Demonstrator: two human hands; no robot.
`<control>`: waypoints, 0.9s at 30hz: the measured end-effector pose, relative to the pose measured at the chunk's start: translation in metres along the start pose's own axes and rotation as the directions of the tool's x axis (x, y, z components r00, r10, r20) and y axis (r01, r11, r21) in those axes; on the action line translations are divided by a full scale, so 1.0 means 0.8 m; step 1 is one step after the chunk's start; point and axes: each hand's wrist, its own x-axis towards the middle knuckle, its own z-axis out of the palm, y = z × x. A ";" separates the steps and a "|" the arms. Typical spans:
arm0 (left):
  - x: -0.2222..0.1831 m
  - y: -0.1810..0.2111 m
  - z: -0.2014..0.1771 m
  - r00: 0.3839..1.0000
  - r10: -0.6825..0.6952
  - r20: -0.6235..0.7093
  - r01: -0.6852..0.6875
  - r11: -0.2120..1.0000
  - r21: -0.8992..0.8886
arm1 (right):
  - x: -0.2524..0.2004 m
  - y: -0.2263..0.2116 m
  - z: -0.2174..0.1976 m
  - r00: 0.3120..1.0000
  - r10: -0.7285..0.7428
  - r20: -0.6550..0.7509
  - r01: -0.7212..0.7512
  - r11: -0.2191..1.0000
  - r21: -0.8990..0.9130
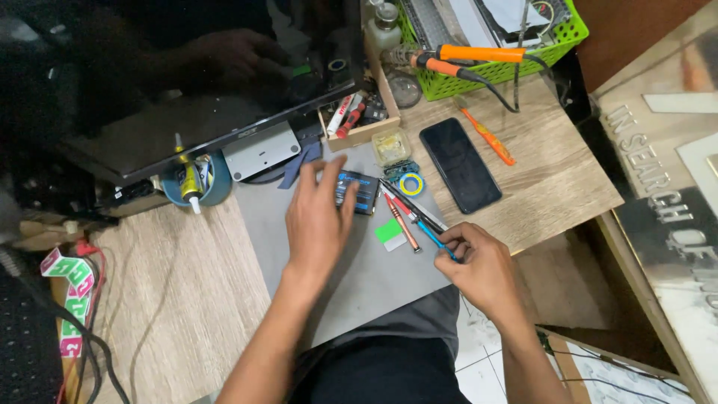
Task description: Organizing an electronics repair workbench by arranging tools, components, and cables.
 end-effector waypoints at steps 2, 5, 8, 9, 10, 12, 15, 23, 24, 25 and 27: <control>0.039 -0.011 0.023 0.998 0.054 0.021 -0.056 0.992 0.115 | -0.001 0.007 -0.006 0.998 0.049 -0.029 -0.046 0.993 0.105; 0.069 -0.020 0.043 0.987 0.160 0.011 -0.155 0.941 0.301 | 0.000 0.012 -0.020 0.993 0.107 -0.050 -0.089 0.957 0.277; 0.072 -0.043 0.070 0.963 0.269 -0.035 -0.231 0.881 0.413 | 0.003 0.030 -0.023 0.993 0.110 -0.040 -0.087 0.923 0.376; 0.071 -0.055 0.080 0.947 0.316 -0.058 -0.257 0.854 0.452 | 0.005 0.039 -0.021 0.995 0.097 -0.034 -0.076 0.912 0.402; 0.070 -0.043 0.077 0.946 0.319 -0.049 -0.263 0.852 0.453 | 0.007 0.035 -0.021 0.994 0.105 -0.032 -0.082 0.909 0.408; 0.067 -0.020 0.069 0.939 0.336 -0.071 -0.280 0.869 0.409 | 0.009 0.028 -0.019 1.000 0.000 0.014 -0.007 0.856 0.518; 0.078 -0.011 0.082 0.930 0.346 -0.125 -0.278 0.883 0.378 | 0.017 0.024 -0.015 0.994 -0.086 0.068 0.046 0.889 0.455; 0.055 0.000 0.043 0.973 0.224 -0.056 -0.231 0.943 -0.240 | 0.013 -0.014 0.008 0.992 -0.108 0.071 0.093 0.979 0.182; 0.048 -0.005 0.040 0.973 0.211 -0.098 -0.231 0.923 -0.308 | 0.011 -0.024 0.010 0.987 -0.138 0.080 0.130 0.987 0.099; 0.037 -0.009 0.034 0.972 0.213 -0.095 -0.232 0.922 -0.310 | 0.013 -0.019 0.016 0.988 -0.135 0.078 0.127 0.987 0.100; 0.012 -0.019 0.019 0.978 0.155 -0.141 -0.191 0.935 -0.298 | 0.015 -0.013 0.032 0.975 -0.215 0.053 0.216 0.976 -0.001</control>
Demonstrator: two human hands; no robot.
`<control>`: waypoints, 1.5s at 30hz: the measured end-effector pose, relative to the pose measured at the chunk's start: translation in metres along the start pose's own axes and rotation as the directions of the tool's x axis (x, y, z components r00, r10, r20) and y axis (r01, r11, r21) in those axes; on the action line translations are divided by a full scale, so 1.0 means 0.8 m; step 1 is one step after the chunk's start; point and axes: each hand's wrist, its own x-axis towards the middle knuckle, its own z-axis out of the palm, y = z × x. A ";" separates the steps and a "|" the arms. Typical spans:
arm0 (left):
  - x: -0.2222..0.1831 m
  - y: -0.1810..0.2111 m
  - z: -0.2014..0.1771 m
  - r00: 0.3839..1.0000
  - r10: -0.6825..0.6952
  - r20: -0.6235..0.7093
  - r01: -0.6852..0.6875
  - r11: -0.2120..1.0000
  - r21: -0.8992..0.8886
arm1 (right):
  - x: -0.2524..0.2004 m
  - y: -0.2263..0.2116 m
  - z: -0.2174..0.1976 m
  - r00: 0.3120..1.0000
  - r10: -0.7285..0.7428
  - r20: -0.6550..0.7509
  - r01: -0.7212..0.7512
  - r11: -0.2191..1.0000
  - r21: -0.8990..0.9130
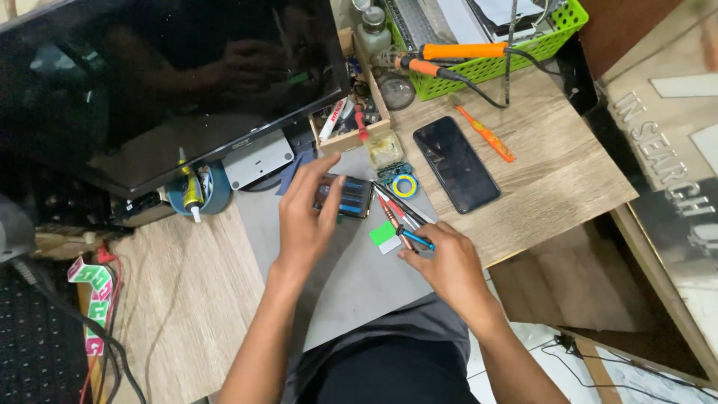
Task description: Organizing an electronics repair workbench by arranging tools, components, and cables.
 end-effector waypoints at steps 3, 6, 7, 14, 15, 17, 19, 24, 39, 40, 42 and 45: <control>-0.032 0.026 -0.023 1.000 -0.009 0.010 0.008 0.998 0.062 | 0.004 0.021 0.014 0.995 0.009 -0.103 -0.012 0.999 -0.031; -0.059 0.043 -0.032 0.994 0.091 0.057 -0.097 0.989 0.113 | -0.003 -0.007 -0.028 0.951 -0.064 -0.304 0.070 0.998 0.007; -0.064 0.053 -0.030 0.995 0.087 0.047 -0.092 0.989 0.113 | -0.001 -0.007 -0.036 0.951 -0.074 -0.300 0.078 0.997 0.000; -0.087 0.101 -0.033 0.904 -0.070 0.421 0.117 0.989 -0.088 | -0.003 -0.041 -0.043 0.963 -0.102 0.251 -0.066 0.810 0.583; -0.090 0.103 -0.035 0.816 -0.225 0.533 0.431 0.850 -0.302 | -0.004 -0.048 -0.029 0.937 -0.172 0.304 -0.075 0.750 0.657; -0.109 0.082 -0.031 0.744 -0.382 0.548 0.643 0.634 -0.431 | -0.006 -0.077 -0.018 0.921 -0.130 0.367 -0.175 0.702 0.690; -0.120 0.067 -0.038 0.625 -0.507 0.593 0.778 0.343 -0.526 | -0.006 -0.090 -0.002 0.896 -0.083 0.436 -0.287 0.642 0.712; -0.115 0.062 -0.091 0.418 -0.766 0.488 0.685 -0.087 -0.724 | 0.002 -0.082 0.005 0.868 -0.081 0.490 -0.439 0.333 0.834; -0.157 0.028 -0.060 0.413 -0.824 0.388 0.653 -0.029 -0.757 | 0.152 -0.086 -0.034 0.794 -0.451 -0.408 0.533 0.839 0.110; -0.157 0.026 -0.061 0.419 -0.823 0.384 0.645 -0.027 -0.763 | 0.169 -0.079 -0.027 0.789 -0.460 -0.407 0.541 0.834 0.106; -0.161 0.023 -0.064 0.437 -0.805 0.402 0.620 -0.054 -0.783 | 0.200 -0.063 -0.009 0.744 -0.597 -0.298 0.585 0.799 -0.141; -0.170 0.010 -0.063 0.492 -0.766 0.413 0.622 -0.022 -0.783 | 0.212 -0.051 0.009 0.762 -0.637 -0.118 0.591 0.758 -0.276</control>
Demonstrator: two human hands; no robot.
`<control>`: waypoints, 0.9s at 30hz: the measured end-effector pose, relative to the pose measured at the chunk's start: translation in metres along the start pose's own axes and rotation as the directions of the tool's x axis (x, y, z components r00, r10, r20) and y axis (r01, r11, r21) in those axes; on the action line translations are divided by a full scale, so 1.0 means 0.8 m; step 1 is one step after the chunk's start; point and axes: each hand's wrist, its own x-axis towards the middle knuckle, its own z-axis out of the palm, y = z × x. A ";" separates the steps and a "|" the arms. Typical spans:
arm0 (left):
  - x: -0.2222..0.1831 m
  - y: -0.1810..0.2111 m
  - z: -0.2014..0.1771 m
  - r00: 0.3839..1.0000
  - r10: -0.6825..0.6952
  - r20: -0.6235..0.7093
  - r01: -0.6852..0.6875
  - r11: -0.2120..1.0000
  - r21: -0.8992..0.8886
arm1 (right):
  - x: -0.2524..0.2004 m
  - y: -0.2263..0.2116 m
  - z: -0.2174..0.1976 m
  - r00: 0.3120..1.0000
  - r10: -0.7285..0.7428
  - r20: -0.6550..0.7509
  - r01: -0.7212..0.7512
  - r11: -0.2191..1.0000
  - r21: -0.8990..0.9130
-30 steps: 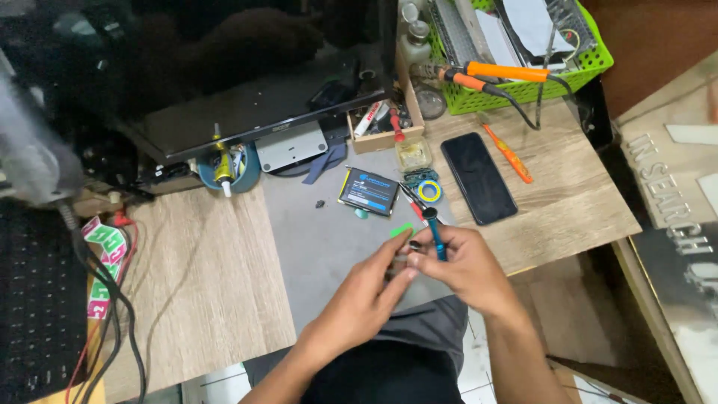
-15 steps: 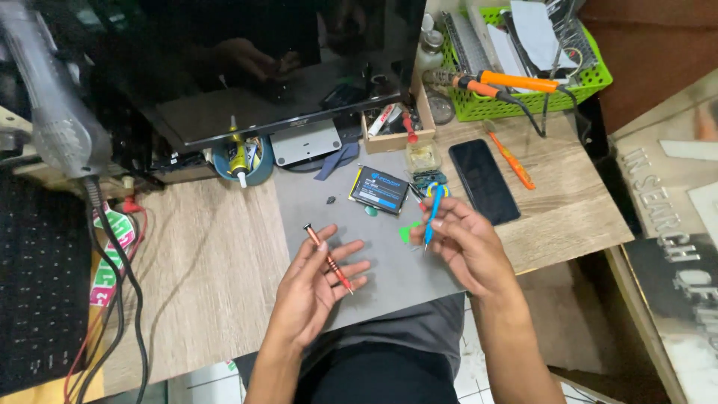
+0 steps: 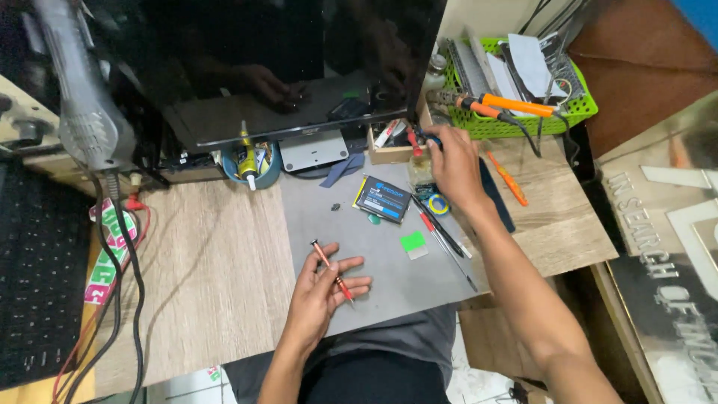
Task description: Organizing an electronics repair workbench by arranging tools, components, and cables.
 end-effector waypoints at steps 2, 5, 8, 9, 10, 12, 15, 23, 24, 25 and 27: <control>-0.006 0.003 0.002 1.000 -0.010 0.008 0.010 1.000 0.029 | -0.006 -0.001 0.005 0.997 0.005 0.080 -0.005 1.000 -0.003; -0.006 0.006 0.004 0.999 -0.021 0.029 0.019 0.998 0.061 | -0.011 -0.008 -0.010 0.972 0.055 0.228 -0.056 0.998 -0.003; -0.004 0.005 0.003 0.999 -0.018 0.045 0.015 0.997 0.070 | -0.028 -0.020 -0.044 0.968 0.067 0.243 -0.077 0.996 0.035; -0.003 0.004 0.001 0.998 -0.013 0.054 0.009 0.997 0.072 | -0.037 -0.025 -0.057 0.982 0.032 0.186 -0.045 0.997 0.063; -0.003 0.003 0.000 0.998 -0.019 0.055 0.015 0.997 0.078 | -0.052 -0.034 -0.068 0.982 0.040 0.185 -0.053 0.997 0.064; -0.003 0.001 -0.002 0.996 0.002 0.088 -0.007 0.999 0.051 | -0.081 -0.052 -0.089 0.921 0.347 0.174 -0.351 0.936 -0.012; -0.005 0.007 0.004 0.998 -0.025 0.055 0.019 0.995 0.101 | -0.126 -0.081 -0.090 0.758 0.554 0.345 -0.518 0.832 -0.199; 0.000 0.012 0.007 0.995 -0.093 0.034 0.091 0.994 0.060 | -0.170 -0.092 -0.037 0.750 0.627 0.211 -0.596 0.779 -0.195; -0.001 0.017 0.012 0.992 -0.122 -0.018 0.122 0.992 0.036 | -0.169 -0.092 -0.035 0.758 0.635 0.151 -0.614 0.772 -0.166; -0.004 0.018 0.017 0.993 -0.116 -0.020 0.116 0.992 0.038 | -0.164 -0.099 -0.047 0.760 0.632 0.151 -0.612 0.775 -0.160; -0.008 0.021 0.028 0.984 -0.149 -0.094 0.144 0.988 -0.053 | -0.151 -0.110 -0.071 0.570 0.788 0.233 -0.779 0.609 -0.153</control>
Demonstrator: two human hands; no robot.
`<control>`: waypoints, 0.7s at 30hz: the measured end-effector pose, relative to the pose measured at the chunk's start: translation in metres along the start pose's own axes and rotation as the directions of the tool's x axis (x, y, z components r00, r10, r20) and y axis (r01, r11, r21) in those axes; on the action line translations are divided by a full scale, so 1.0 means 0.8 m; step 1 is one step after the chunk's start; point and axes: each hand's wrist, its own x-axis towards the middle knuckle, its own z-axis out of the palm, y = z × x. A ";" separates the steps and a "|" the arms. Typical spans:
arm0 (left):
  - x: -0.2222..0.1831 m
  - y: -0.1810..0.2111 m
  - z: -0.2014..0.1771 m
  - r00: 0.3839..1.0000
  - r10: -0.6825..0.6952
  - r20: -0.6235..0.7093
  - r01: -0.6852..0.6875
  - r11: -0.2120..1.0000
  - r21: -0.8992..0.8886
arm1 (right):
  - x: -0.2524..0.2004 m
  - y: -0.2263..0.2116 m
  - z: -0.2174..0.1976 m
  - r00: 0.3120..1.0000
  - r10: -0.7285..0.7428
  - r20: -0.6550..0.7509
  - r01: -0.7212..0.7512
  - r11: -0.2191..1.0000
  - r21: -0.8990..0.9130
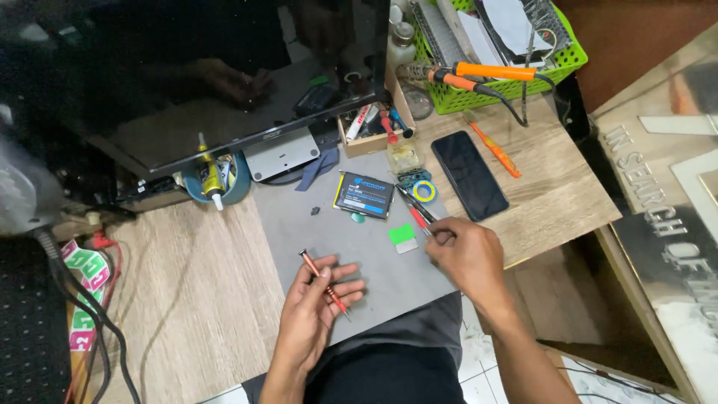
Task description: Organizing an electronics repair workbench by arranging tools, components, and cables.
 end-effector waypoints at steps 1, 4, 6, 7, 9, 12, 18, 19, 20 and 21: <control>-0.001 -0.003 0.004 1.000 0.004 -0.006 -0.004 1.000 -0.001 | -0.013 -0.003 -0.007 1.000 -0.005 0.005 0.005 1.000 0.002; 0.000 -0.014 0.017 0.995 0.009 0.100 -0.011 1.000 0.018 | -0.048 -0.008 -0.008 0.989 -0.045 0.141 -0.023 0.894 0.448; 0.004 -0.023 0.028 0.988 -0.022 0.154 0.002 0.992 0.128 | -0.068 -0.006 0.017 0.996 -0.090 0.019 0.066 0.843 0.534; 0.009 -0.028 0.032 0.988 -0.022 0.154 0.002 0.992 0.129 | -0.077 -0.007 0.021 0.996 -0.089 0.020 0.065 0.843 0.534; 0.018 -0.037 0.043 0.983 -0.079 0.164 0.067 0.995 0.074 | -0.095 -0.008 0.027 0.985 -0.174 0.008 0.141 0.822 0.551; 0.027 -0.044 0.046 0.983 -0.090 0.159 0.067 0.988 0.142 | -0.100 0.002 0.028 0.863 -0.496 0.090 0.378 0.755 0.535; -0.009 0.052 0.020 0.983 0.126 0.133 -0.184 0.685 0.705 | -0.006 0.037 0.006 0.890 -0.407 -0.205 0.452 0.847 0.279; -0.001 0.062 0.004 0.983 0.132 0.130 -0.185 0.685 0.704 | 0.007 0.042 0.008 0.888 -0.412 -0.204 0.456 0.844 0.281; 0.007 0.073 -0.013 0.920 0.328 0.213 -0.340 0.401 0.851 | 0.020 0.046 0.009 0.888 -0.428 -0.169 0.457 0.862 0.219; 0.014 0.084 -0.031 0.812 0.478 0.336 -0.411 0.059 0.910 | 0.033 0.048 0.011 0.886 -0.445 -0.132 0.462 0.873 0.157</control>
